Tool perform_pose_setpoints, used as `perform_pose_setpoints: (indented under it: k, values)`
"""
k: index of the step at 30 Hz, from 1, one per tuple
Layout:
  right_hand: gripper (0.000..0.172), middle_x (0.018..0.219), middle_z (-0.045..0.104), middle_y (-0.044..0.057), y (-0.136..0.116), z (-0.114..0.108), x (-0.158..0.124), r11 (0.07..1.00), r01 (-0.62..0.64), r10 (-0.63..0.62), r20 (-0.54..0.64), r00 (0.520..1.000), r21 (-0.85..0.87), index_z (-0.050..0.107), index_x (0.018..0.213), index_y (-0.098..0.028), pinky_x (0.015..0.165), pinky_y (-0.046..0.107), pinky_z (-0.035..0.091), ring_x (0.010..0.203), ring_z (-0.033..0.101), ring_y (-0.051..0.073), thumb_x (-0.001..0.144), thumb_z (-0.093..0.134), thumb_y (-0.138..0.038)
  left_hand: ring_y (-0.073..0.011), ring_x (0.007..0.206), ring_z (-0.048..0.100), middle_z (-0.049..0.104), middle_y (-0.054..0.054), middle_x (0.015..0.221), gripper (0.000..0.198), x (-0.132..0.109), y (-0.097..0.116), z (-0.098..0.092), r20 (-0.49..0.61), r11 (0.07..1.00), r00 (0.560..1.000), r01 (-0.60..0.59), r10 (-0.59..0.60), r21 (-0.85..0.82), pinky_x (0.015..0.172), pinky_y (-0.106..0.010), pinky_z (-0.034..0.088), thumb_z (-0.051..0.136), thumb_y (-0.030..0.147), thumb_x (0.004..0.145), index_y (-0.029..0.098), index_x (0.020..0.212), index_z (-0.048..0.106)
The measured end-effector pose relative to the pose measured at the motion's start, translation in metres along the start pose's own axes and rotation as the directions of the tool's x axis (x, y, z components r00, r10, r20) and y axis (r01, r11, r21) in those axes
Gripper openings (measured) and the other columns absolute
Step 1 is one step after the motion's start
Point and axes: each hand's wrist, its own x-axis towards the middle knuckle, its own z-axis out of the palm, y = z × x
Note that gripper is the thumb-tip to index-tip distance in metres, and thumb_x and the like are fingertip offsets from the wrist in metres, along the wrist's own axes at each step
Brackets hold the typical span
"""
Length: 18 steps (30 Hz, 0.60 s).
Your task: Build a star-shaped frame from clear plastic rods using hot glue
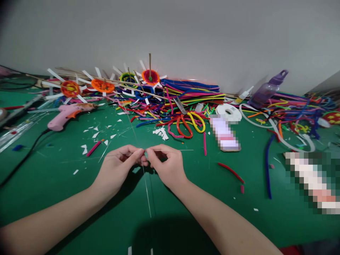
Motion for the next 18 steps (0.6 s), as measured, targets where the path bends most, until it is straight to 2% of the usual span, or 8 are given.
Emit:
perform_pose_setpoints:
  k: [4, 18]
  values:
    - [0.014, 0.061, 0.063, -0.001, -0.0023, 0.0015, -0.0014, 0.999, -0.024, 0.024, -0.009, 1.0, 0.025, 0.066, 0.076, -0.019, 0.046, 0.021, 0.047, 0.047, 0.057, 0.009, 0.081, 0.06, -0.03, -0.0106, 0.061, 0.061, 0.065, -0.001, 0.065, 0.019, 0.001, -0.001, -0.0005, 0.02, 0.999, 1.0, 0.009, -0.008, -0.051, 0.066, -0.023, 0.051, 0.064, 0.032, 0.078, 0.015, 0.071, 0.06]
    - [0.017, 0.064, 0.064, 0.001, -0.0038, 0.003, -0.0028, 0.998, -0.004, 0.005, -0.015, 1.0, 0.056, 0.068, 0.079, -0.019, 0.052, 0.025, 0.05, 0.05, 0.057, 0.009, 0.084, 0.057, -0.031, -0.011, 0.062, 0.059, 0.062, 0.0, 0.063, 0.017, 0.0011, -0.0022, 0.0017, 0.09, 0.964, 0.995, 0.062, -0.04, -0.26, 0.065, -0.025, 0.05, 0.064, 0.03, 0.078, 0.016, 0.068, 0.059]
